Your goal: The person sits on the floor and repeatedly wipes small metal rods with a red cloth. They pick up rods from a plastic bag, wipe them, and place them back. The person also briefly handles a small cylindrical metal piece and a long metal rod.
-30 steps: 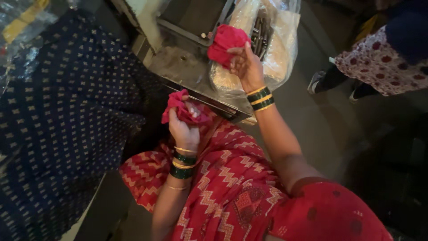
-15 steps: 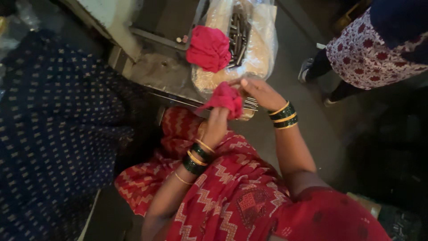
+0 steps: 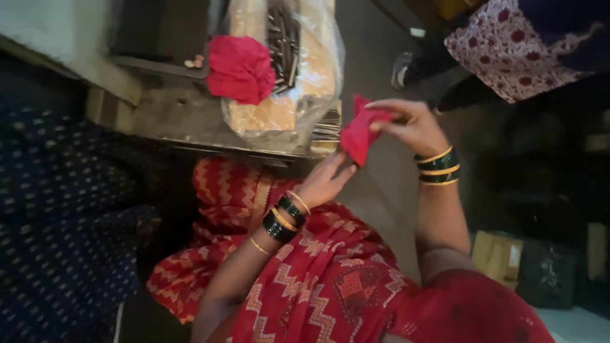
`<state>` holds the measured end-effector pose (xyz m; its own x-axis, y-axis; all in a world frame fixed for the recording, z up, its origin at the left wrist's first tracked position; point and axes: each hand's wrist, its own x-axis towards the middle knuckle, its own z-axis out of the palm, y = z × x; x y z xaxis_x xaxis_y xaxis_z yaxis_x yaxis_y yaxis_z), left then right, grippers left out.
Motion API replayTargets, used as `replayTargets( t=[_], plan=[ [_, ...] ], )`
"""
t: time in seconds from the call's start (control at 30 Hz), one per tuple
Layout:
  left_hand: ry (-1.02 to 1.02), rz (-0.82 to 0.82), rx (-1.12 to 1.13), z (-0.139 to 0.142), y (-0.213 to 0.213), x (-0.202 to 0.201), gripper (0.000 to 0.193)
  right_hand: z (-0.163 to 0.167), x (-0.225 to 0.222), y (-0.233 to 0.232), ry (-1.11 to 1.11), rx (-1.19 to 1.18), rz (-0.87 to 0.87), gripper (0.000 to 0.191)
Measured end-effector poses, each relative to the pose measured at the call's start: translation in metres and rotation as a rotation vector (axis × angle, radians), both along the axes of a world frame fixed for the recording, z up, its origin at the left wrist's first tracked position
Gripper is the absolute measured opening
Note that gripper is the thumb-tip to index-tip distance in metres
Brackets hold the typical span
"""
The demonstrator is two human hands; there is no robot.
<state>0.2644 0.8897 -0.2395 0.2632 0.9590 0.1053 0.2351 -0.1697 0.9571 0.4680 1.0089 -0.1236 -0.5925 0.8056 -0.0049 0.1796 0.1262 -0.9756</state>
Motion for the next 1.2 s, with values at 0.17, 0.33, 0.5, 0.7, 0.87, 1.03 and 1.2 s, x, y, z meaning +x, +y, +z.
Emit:
replayTargets(
  t=[0.17, 0.33, 0.5, 0.7, 0.87, 1.03, 1.2],
  plan=[
    [0.010, -0.036, -0.128, -0.012, 0.002, 0.009, 0.056, -0.028, 0.070, 0.015, 0.065, 0.092, -0.363, 0.024],
    [-0.002, -0.099, -0.096, -0.021, 0.009, 0.016, 0.044, -0.146, 0.077, 0.036, 0.776, -0.111, -0.490, 0.035],
    [-0.065, -0.140, -0.223, -0.023, 0.014, 0.005, 0.038, -0.259, 0.048, -0.030, -0.692, -0.363, -0.261, 0.034],
    [-0.265, -0.090, -0.643, -0.017, 0.037, -0.007, 0.039, -0.289, 0.029, -0.052, -0.851, -0.461, 0.006, 0.036],
    [-0.255, -0.106, -0.654, -0.031, 0.046, -0.012, 0.036, -0.267, 0.007, -0.012, -0.934, -0.375, -0.055, 0.031],
    [-0.091, -0.061, -0.400, -0.054, 0.056, -0.020, 0.035, -0.258, -0.018, 0.024, -1.019, -0.397, -0.188, 0.031],
    [0.034, -0.030, -0.398, -0.059, 0.068, -0.012, 0.036, -0.261, -0.010, 0.049, -0.766, -0.244, -0.145, 0.029]
  ],
)
